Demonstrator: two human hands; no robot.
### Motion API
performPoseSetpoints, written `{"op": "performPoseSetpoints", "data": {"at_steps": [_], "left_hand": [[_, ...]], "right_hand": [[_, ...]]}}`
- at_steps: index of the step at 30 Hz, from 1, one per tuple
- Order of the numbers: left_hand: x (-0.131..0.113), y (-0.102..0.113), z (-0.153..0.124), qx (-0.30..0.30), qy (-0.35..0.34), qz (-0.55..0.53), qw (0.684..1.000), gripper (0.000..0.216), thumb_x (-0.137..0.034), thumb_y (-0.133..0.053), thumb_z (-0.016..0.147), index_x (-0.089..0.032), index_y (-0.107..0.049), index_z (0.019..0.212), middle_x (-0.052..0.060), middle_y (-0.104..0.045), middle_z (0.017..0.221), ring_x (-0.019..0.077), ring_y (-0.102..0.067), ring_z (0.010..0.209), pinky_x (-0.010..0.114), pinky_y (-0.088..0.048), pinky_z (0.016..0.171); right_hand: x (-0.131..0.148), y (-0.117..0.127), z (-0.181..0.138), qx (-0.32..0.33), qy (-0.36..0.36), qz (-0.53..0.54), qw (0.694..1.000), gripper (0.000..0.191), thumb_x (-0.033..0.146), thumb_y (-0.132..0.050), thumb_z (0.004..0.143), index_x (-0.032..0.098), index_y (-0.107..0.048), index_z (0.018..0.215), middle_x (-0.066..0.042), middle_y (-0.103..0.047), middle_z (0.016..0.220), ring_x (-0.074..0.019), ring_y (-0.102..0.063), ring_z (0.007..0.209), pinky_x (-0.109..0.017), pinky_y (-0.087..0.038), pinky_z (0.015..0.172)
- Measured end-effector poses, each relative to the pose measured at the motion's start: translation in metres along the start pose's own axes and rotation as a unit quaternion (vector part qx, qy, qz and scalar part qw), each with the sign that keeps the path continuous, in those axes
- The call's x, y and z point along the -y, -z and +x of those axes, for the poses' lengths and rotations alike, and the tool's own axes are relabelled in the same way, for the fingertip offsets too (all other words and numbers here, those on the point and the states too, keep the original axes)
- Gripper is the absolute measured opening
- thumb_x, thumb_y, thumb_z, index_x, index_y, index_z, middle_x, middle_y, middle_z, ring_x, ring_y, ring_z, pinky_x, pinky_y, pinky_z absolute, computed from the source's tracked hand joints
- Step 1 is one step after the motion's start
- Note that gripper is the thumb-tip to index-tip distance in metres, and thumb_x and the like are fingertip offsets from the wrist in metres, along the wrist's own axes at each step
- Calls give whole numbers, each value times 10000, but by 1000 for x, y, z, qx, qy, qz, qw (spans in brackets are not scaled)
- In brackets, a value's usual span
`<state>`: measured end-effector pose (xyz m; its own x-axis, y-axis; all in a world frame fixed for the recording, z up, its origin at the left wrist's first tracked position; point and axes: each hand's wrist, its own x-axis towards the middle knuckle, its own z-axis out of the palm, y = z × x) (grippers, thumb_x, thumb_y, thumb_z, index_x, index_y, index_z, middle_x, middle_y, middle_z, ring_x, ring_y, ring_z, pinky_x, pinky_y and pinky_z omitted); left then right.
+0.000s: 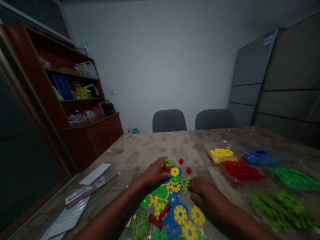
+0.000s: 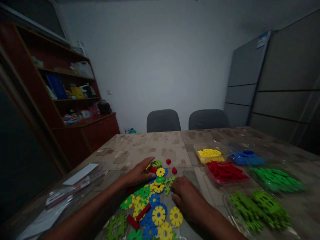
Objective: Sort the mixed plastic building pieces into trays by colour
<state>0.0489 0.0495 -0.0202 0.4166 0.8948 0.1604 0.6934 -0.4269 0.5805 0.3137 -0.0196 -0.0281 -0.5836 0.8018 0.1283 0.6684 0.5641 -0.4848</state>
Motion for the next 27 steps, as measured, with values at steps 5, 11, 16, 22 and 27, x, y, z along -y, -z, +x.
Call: {"op": "performPoseSetpoints", "data": {"at_steps": [5,11,16,22,27], "left_hand": [[-18,-12,4,19,-31,10,999,371,-257,-661,740,-153,-681,1097,103,-692,1081,287,-611,1009,368,-448,925],[-45,-16,-32,63,-70,-18,995,194,-227,-550,851,-165,-722,916,34,-713,847,202,-635,782,249,-462,714],[-49,-22,-60,54,-98,-35,993,240,-262,-503,929,-210,-723,1011,59,-730,995,230,-647,930,285,-450,866],[-53,-16,-62,-27,-22,-69,997,190,-300,-508,910,-195,-662,877,41,-700,816,224,-654,780,276,-473,736],[-54,-16,-60,-64,-2,-99,993,220,-369,-568,874,-191,-697,880,78,-722,905,274,-660,870,327,-489,799]], "right_hand": [[-4,-1,-2,-14,11,13,1000,177,84,-509,778,181,-612,884,-87,-627,1021,-236,-533,997,-349,-413,887],[1,-1,-4,-51,-59,11,997,160,120,-523,782,176,-585,919,-86,-614,966,-233,-553,915,-342,-446,817],[12,0,-5,-50,-3,-1,999,459,76,-500,789,158,-557,1237,-140,-563,1291,-263,-473,1197,-390,-374,1028],[23,0,-4,-21,-1,-53,998,388,116,-459,892,158,-596,1252,-128,-599,1252,-267,-481,1170,-399,-366,1021],[21,8,-2,7,-51,-60,997,238,166,-623,817,130,-653,1051,-147,-614,1132,-301,-489,1099,-415,-370,952]]}}
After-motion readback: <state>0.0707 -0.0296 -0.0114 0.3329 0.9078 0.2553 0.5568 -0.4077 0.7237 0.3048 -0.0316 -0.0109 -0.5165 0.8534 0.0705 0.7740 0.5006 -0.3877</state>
